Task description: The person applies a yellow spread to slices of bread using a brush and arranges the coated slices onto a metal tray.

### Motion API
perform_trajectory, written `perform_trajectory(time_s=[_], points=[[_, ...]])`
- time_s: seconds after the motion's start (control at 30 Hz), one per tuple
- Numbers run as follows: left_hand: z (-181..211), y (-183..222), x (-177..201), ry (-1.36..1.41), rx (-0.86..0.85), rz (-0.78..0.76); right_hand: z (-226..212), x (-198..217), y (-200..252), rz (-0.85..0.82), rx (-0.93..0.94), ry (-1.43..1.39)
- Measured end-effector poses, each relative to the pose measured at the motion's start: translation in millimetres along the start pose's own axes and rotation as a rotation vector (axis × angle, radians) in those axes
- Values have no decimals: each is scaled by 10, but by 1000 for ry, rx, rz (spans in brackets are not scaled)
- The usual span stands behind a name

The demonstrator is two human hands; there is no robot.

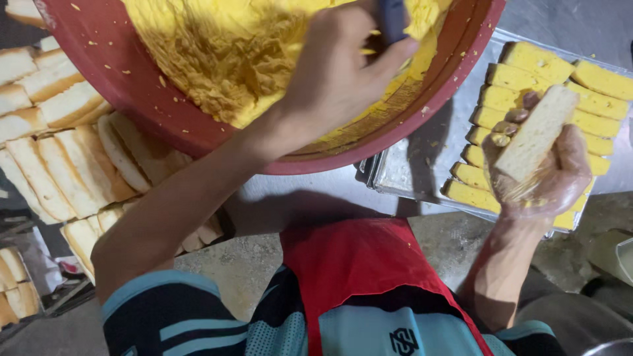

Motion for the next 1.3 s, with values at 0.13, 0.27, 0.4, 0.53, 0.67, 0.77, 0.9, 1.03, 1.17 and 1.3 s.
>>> perform_trajectory(time_s=[0.13,0.27,0.4,0.53,0.67,0.77,0.9,1.03,1.17,1.3], points=[[-386,-300,-513,7,58,-14,23,53,-6,43,-29,86],[-766,-283,-711,414,259,-48,-48,149,24,47,3,94],[-698,-4,-277,985,485,21,-72,84,-25,2,46,153],[37,28,-93,861,406,-49,67,-160,-140,-78,-25,360],[662,-87,-251,545,-16,-60,301,-301,-277,-178,-146,338],[1151,-171,-554,-202,-541,8,369,-283,-396,-155,-83,288],[1192,37,-791,-121,-310,-362,308,-219,-493,-87,-26,452],[758,-279,-388,317,-82,-189,525,-215,-289,-184,-161,276],[1166,-165,-505,-28,-467,-29,500,-277,-476,-130,-134,189],[1316,60,-743,-63,-411,-306,378,-350,-461,33,-59,578]])
Point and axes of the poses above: each hand's wrist, its own y-axis away from the middle knuckle, its own x-axis out of the back of the hand, z = x × y, the point moved 7 cm from there along -y, towards the middle knuckle, and after that the axes turned 14 degrees about -z, right-handed, at the moved point
